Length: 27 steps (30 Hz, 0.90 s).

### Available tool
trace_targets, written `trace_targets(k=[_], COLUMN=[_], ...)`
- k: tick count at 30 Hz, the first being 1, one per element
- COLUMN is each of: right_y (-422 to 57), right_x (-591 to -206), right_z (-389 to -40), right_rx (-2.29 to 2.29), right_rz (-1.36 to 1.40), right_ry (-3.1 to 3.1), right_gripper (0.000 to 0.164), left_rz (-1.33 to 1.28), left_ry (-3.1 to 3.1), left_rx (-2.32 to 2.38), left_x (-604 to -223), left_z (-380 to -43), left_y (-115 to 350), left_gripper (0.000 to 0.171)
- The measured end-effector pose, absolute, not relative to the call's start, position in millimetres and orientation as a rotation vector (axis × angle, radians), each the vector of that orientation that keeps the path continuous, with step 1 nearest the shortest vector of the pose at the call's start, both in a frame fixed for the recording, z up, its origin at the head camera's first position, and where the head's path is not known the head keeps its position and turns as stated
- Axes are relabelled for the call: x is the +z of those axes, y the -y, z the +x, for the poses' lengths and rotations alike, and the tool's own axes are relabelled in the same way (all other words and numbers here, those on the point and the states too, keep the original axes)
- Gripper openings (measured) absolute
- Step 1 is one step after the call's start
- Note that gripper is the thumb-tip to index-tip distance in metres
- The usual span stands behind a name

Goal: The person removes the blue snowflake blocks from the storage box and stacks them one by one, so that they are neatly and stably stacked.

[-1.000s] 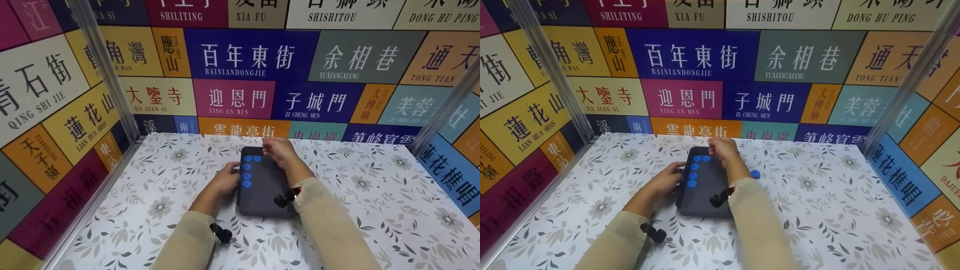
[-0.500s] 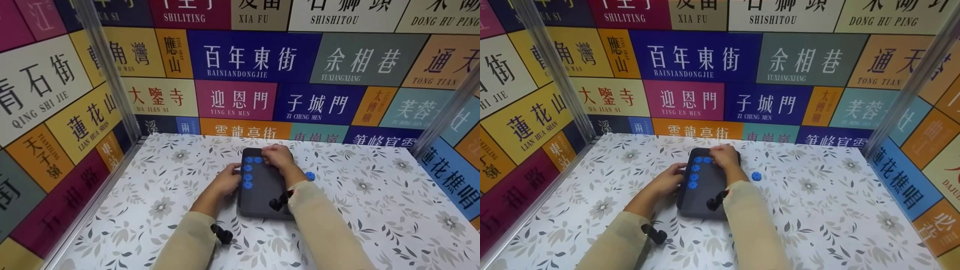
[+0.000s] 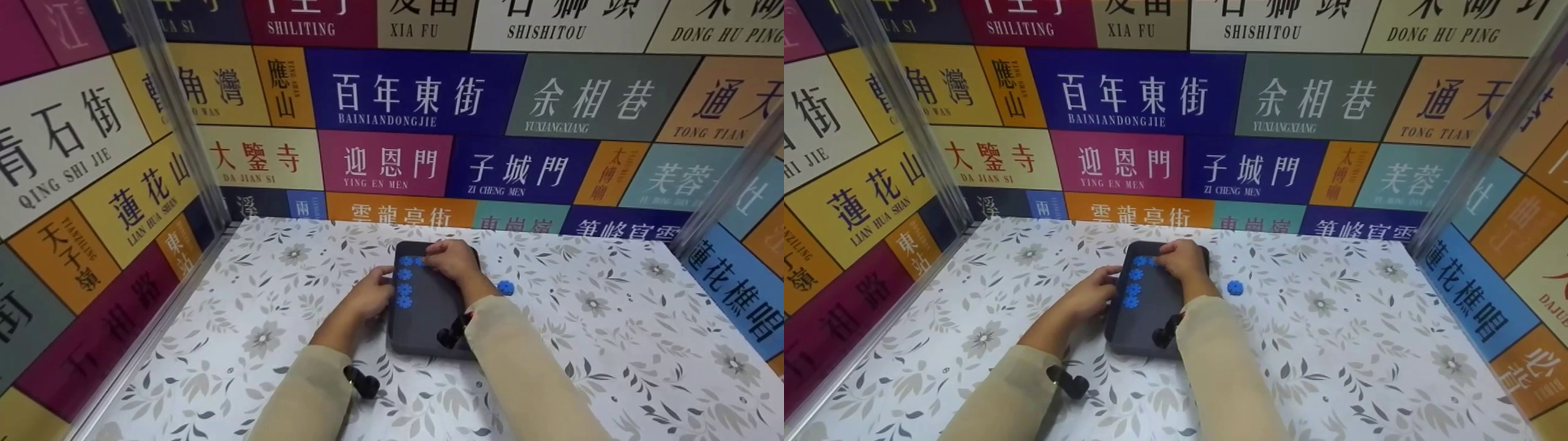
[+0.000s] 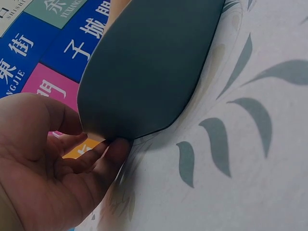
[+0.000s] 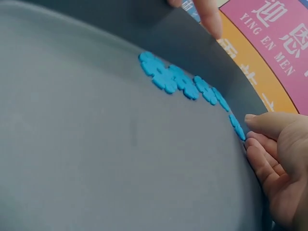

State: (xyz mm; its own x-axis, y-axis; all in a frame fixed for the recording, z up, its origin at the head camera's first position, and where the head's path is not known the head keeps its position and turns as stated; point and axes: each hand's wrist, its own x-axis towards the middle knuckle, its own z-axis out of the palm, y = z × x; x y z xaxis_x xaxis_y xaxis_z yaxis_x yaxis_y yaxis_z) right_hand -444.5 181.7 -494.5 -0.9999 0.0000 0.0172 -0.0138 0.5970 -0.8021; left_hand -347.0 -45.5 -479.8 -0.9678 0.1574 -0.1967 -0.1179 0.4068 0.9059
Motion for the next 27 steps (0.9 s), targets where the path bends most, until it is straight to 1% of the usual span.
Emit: trace_targets(k=[7, 27], right_y=[-179.5, -176.6], right_x=[-496.5, -492.9], right_z=[-445.2, -444.5], right_rx=[1.238, 1.172], right_rz=[0.092, 0.138], right_ry=[2.863, 2.939], right_gripper=[0.040, 0.038], left_rz=[0.077, 0.072], left_ry=[-2.421, -2.437], left_rx=[1.615, 1.579], left_x=[-481.2, -481.1], left_z=[-346.4, -347.2], left_y=[45.7, 46.3], left_gripper=[0.062, 0.061])
